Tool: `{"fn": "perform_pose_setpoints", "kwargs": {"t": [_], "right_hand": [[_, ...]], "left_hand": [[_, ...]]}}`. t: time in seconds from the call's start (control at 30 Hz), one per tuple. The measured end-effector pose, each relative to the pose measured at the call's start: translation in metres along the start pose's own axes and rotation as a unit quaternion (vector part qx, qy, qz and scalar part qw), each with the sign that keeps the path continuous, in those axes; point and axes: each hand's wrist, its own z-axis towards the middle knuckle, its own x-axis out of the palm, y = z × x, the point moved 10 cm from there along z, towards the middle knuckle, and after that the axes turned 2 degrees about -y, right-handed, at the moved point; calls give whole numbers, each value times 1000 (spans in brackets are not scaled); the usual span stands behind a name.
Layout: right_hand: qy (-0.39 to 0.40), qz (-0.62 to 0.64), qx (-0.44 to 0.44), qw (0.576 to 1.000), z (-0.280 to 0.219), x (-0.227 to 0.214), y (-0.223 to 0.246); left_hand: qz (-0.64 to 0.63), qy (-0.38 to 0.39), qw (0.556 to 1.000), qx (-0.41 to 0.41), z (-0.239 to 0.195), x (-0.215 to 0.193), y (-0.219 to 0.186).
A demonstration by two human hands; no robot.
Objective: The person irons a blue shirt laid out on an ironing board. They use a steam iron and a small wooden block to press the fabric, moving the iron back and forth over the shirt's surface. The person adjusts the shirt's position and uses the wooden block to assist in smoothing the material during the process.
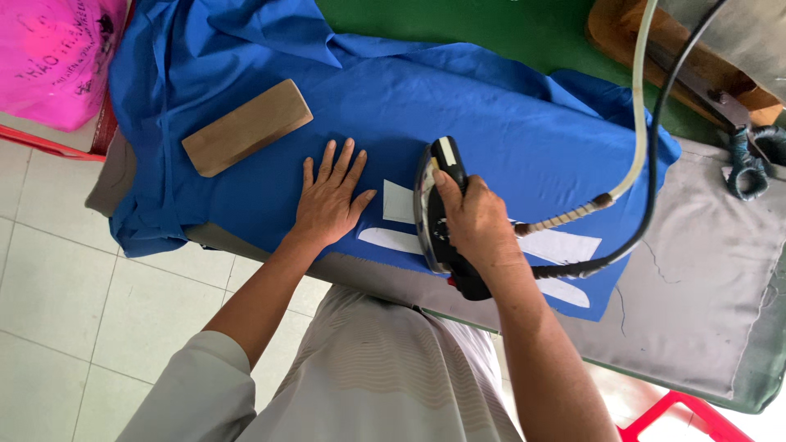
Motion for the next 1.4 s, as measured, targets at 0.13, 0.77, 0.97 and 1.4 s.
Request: {"fn": "perform_pose_setpoints", "kwargs": {"t": [0.13,0.77,0.97,1.4], "right_hand": [[4,-21,-14,1000,7,-6,-21],[143,-157,-167,963,-19,24,71],[183,-175,-167,953,-26,37,90],[312,-250,-252,881,-62,92,131]], "left_hand": [[6,7,1000,3,0,3,1],[20,-40,995,90,-24,-30,1],[21,-55,997,44,-35,-27,25],[-26,-49,998,-16,-49,-28,65]]}}
